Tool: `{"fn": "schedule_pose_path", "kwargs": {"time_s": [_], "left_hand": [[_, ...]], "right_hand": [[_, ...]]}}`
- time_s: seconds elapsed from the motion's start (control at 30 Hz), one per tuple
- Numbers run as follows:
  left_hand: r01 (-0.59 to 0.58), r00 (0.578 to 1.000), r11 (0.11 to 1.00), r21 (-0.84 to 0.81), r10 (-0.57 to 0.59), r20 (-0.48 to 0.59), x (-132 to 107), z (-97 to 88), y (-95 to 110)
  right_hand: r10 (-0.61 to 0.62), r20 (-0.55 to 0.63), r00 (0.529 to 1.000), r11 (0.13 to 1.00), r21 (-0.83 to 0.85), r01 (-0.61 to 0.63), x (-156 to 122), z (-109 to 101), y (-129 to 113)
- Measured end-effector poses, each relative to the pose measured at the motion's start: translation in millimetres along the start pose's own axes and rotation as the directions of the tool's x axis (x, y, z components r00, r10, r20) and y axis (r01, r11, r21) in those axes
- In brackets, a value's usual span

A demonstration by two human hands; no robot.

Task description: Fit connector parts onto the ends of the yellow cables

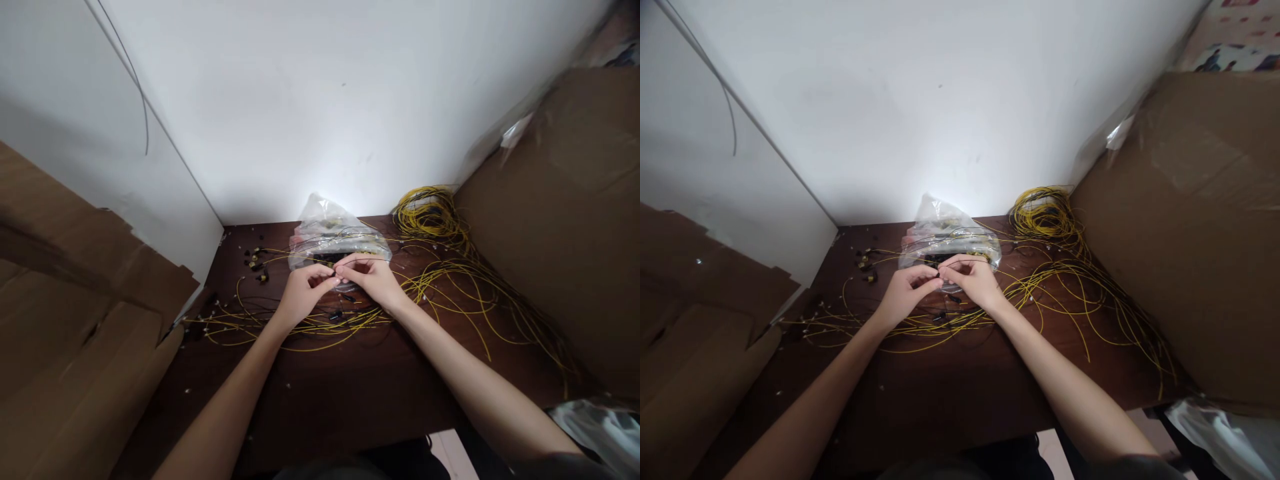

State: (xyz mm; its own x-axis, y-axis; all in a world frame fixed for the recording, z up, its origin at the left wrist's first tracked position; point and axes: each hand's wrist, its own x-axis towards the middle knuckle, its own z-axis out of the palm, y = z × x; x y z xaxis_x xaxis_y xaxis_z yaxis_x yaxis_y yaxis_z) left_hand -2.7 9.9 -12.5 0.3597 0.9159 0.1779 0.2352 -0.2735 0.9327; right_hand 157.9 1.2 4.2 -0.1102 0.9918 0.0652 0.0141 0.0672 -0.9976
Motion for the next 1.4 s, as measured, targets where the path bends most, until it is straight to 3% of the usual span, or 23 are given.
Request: {"fn": "schedule_pose_path", "kwargs": {"time_s": [0.13, 0.37, 0.6, 0.77, 0.93, 1.13, 1.3, 1.4], "left_hand": [[0.023, 1.0, 1.0, 0.014, -0.023, -0.007, 0.0, -0.1, 1.1], [-0.024, 1.0, 0.999, 0.021, 0.025, -0.007, 0.6, 0.2, 0.2], [-0.025, 1.0, 1.0, 0.009, 0.026, -0.012, 0.2, 1.4, 1.0], [0.001, 0.997, 0.994, -0.108, -0.01, -0.082, 1.6, 0.1, 2.3], [-0.008, 0.979, 0.983, -0.182, -0.03, -0.203, 2.9, -5.3, 4.3], [-0.063, 0.957, 0.997, -0.044, 0.048, -0.286, 2.6, -9.4, 6.1], [-0.107, 0.937, 0.993, 0.042, 0.115, -0.329, 2.8, -14.0, 7.4], [-0.113, 0.949, 0.972, 0.207, 0.167, -0.267, 1.7, -18.3, 7.2]], "right_hand": [[-0.014, -0.001, 1.0, 1.0, 0.007, 0.014, 1.0, -1.8, 0.6], [-0.028, -0.114, 0.993, 0.997, 0.063, 0.035, 2.9, -3.5, 1.2], [-0.063, -0.011, 0.998, 0.998, -0.018, 0.062, 0.1, -0.6, 0.1], [0.024, -0.086, 0.996, 0.984, 0.178, -0.008, 1.8, -3.7, -0.9], [0.137, -0.098, 0.986, 0.909, 0.409, -0.086, 4.1, -9.6, -4.0], [0.283, -0.079, 0.956, 0.778, 0.601, -0.181, 5.7, -15.2, -8.4], [0.252, 0.012, 0.968, 0.656, 0.733, -0.18, 6.1, -19.6, -13.0], [0.189, 0.078, 0.979, 0.58, 0.795, -0.176, 6.1, -22.3, -13.9]]}}
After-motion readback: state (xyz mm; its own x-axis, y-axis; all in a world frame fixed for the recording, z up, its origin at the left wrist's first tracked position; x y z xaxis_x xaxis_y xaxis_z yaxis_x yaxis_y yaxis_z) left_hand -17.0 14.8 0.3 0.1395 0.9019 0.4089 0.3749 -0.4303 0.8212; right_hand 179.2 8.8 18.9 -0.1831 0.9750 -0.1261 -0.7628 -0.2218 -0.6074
